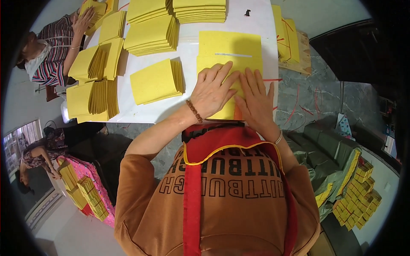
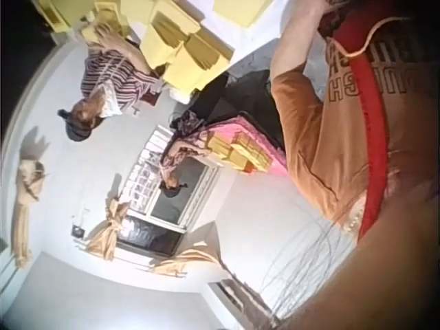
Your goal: Folding and stacking yellow ceremonial joss paper sheets.
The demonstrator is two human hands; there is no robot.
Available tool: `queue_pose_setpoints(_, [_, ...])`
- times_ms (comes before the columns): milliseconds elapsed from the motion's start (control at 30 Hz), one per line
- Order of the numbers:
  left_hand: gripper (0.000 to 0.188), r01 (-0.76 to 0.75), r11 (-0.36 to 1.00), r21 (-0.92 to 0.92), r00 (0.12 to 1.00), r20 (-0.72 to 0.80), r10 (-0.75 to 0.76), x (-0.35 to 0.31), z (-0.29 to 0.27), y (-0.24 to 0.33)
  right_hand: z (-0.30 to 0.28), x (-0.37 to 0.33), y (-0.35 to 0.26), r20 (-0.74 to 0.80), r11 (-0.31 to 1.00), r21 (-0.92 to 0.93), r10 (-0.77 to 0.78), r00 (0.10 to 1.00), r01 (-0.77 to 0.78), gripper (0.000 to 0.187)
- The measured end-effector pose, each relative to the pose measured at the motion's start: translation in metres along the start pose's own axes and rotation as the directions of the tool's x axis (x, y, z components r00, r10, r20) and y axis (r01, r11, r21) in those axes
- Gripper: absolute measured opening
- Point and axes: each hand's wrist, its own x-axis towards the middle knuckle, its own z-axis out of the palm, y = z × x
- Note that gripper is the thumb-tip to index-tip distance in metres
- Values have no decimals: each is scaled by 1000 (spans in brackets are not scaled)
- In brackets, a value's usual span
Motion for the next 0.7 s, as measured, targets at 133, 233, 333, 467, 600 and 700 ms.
queue_pose_setpoints(133, [47,-97,988,-118,995,9,99,-6,-11,-8,0,1,1,-12,999,33,4,1000,-4,54])
queue_pose_setpoints(233, [47,-214,971,-110,972,69,223,-12,-15,-8,1,1,3,-13,997,66,46,999,-45,52])
queue_pose_setpoints(333, [54,-314,913,260,949,121,292,-10,-15,4,1,4,20,-92,857,513,-10,996,56,43])
queue_pose_setpoints(467, [53,-190,929,319,980,110,163,0,-9,16,-8,8,26,-18,220,972,432,902,-86,30])
queue_pose_setpoints(600, [54,-38,982,-187,992,-123,15,-1,-33,-12,-11,3,28,-122,144,988,567,814,48,27])
queue_pose_setpoints(700, [56,-68,998,-20,914,-401,54,-20,-76,-50,-6,-7,31,-88,143,990,545,834,11,26])
